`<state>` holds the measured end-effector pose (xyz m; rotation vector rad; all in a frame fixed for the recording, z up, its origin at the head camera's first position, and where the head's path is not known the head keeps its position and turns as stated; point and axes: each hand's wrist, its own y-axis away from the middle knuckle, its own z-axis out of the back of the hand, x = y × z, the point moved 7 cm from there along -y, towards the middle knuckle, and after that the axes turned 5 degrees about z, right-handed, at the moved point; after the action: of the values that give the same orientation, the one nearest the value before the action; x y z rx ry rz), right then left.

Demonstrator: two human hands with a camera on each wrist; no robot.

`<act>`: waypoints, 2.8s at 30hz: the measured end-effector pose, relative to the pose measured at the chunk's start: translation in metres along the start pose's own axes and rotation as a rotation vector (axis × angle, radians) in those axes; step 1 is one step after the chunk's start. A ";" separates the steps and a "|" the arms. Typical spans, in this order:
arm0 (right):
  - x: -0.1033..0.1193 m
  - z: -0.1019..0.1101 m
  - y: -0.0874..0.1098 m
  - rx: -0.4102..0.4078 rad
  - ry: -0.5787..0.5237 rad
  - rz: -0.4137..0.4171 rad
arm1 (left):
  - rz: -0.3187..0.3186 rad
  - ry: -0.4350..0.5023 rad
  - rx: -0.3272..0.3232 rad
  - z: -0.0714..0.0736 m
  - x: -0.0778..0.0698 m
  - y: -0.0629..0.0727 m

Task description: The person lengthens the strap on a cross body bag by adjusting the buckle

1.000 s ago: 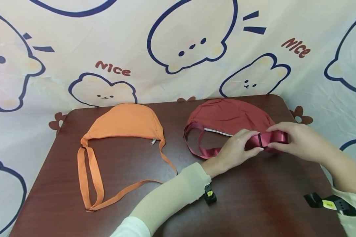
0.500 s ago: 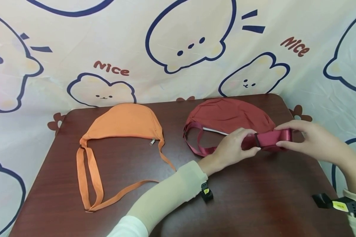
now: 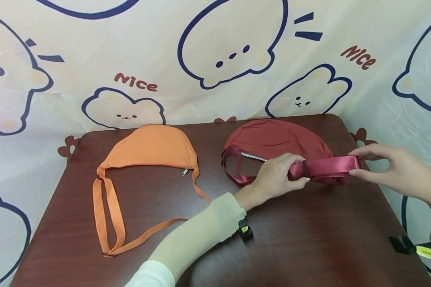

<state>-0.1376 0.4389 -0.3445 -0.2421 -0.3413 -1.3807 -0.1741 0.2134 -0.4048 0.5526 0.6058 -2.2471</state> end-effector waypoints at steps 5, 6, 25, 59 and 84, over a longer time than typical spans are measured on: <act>-0.010 0.001 0.003 -0.013 -0.005 -0.025 | 0.002 0.003 -0.016 0.004 0.004 0.000; -0.011 0.001 0.004 -0.026 -0.012 -0.016 | 0.003 0.004 -0.017 0.004 0.005 0.000; -0.005 -0.014 -0.001 0.066 0.023 0.042 | -0.003 0.012 0.000 0.001 0.008 0.001; 0.036 -0.011 -0.009 -0.148 -0.007 0.213 | 0.026 0.002 -0.010 0.007 0.014 0.001; -0.033 0.006 0.024 -0.272 -0.033 0.093 | -0.022 -0.026 -0.063 0.018 0.026 0.007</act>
<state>-0.1195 0.4752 -0.3504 -0.4998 -0.1657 -1.3307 -0.1892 0.1851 -0.4061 0.4867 0.6695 -2.2443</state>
